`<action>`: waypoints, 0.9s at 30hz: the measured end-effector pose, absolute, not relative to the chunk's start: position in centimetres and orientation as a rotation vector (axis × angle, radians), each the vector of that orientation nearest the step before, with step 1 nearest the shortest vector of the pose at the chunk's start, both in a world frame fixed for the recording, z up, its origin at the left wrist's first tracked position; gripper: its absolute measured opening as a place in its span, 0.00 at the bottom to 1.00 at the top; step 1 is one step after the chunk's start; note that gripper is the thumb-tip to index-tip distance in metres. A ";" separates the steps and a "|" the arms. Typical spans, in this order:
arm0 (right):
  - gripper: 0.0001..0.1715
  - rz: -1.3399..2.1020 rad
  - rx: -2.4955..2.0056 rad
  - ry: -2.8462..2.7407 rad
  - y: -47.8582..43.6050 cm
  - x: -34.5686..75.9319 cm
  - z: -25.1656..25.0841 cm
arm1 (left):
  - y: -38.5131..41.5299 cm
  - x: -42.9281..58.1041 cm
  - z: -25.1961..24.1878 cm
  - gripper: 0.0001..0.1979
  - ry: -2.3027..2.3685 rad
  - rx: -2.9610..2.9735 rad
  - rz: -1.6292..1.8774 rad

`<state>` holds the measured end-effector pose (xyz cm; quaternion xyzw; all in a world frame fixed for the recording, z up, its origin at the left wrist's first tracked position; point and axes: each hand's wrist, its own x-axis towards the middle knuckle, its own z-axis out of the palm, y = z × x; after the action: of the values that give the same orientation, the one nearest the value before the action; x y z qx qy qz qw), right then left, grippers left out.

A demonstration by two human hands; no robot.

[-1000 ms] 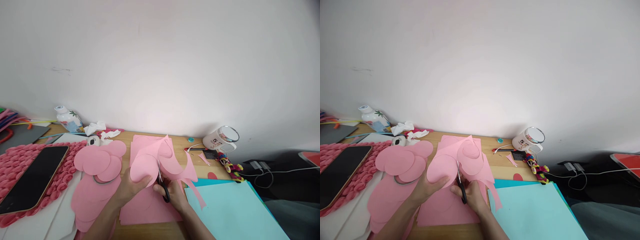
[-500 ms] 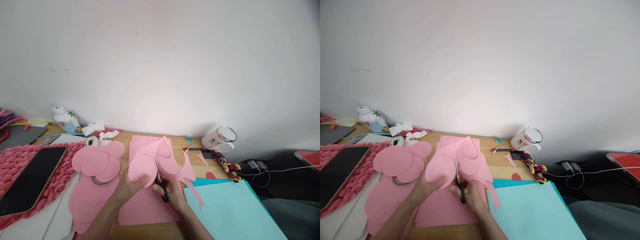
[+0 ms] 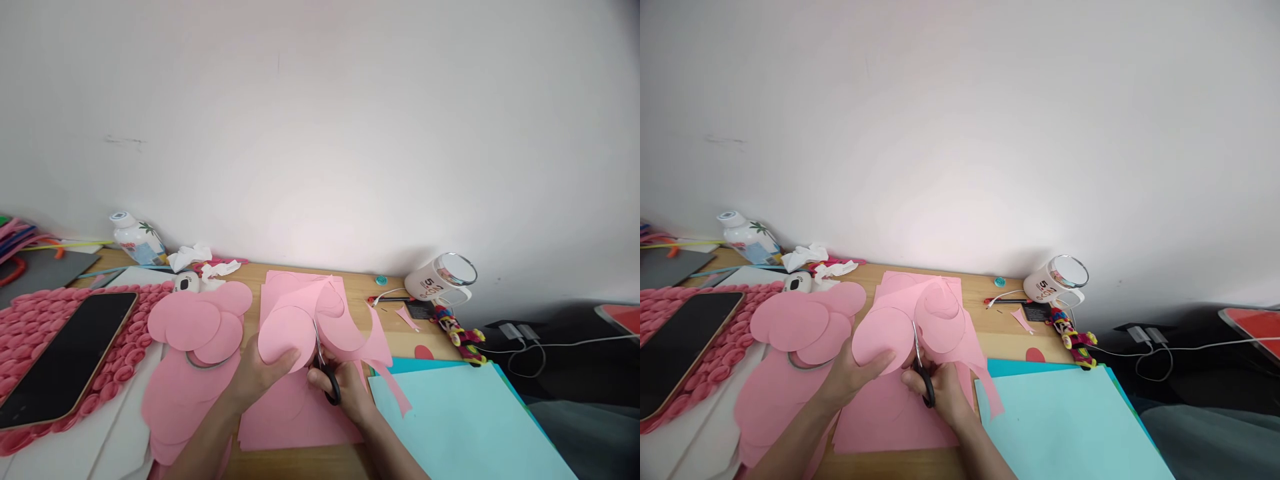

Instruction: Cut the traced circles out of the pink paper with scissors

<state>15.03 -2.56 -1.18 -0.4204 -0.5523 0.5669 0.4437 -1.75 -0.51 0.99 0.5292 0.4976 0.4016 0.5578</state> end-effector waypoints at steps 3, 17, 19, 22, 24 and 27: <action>0.20 1.425 -1.044 -1.389 -2.6 14.9 -0.9 | -0.4 -1.6 1.1 0.14 1.232 1.246 0.978; 0.19 1.387 -1.099 -1.378 -2.6 14.8 -1.7 | -0.6 -1.3 1.7 0.14 1.296 1.237 0.858; 0.19 1.409 -1.096 -1.366 -2.6 14.9 -1.9 | -0.7 -1.2 1.9 0.16 1.269 1.252 0.841; 0.18 1.410 -1.106 -1.357 -2.7 15.1 -2.2 | -0.7 -1.2 2.0 0.15 1.232 1.261 0.843; 0.18 1.415 -1.112 -1.359 -2.7 15.3 -2.5 | -0.7 -1.2 2.0 0.16 1.215 1.263 0.842; 0.18 1.432 -1.087 -1.379 -2.6 15.5 -2.9 | -0.6 -1.3 2.0 0.16 1.206 1.266 0.822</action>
<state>15.45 -2.60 -2.90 -0.4345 -0.5512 0.5723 0.4240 -1.28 -0.60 2.03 0.5389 0.5134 0.3500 0.5687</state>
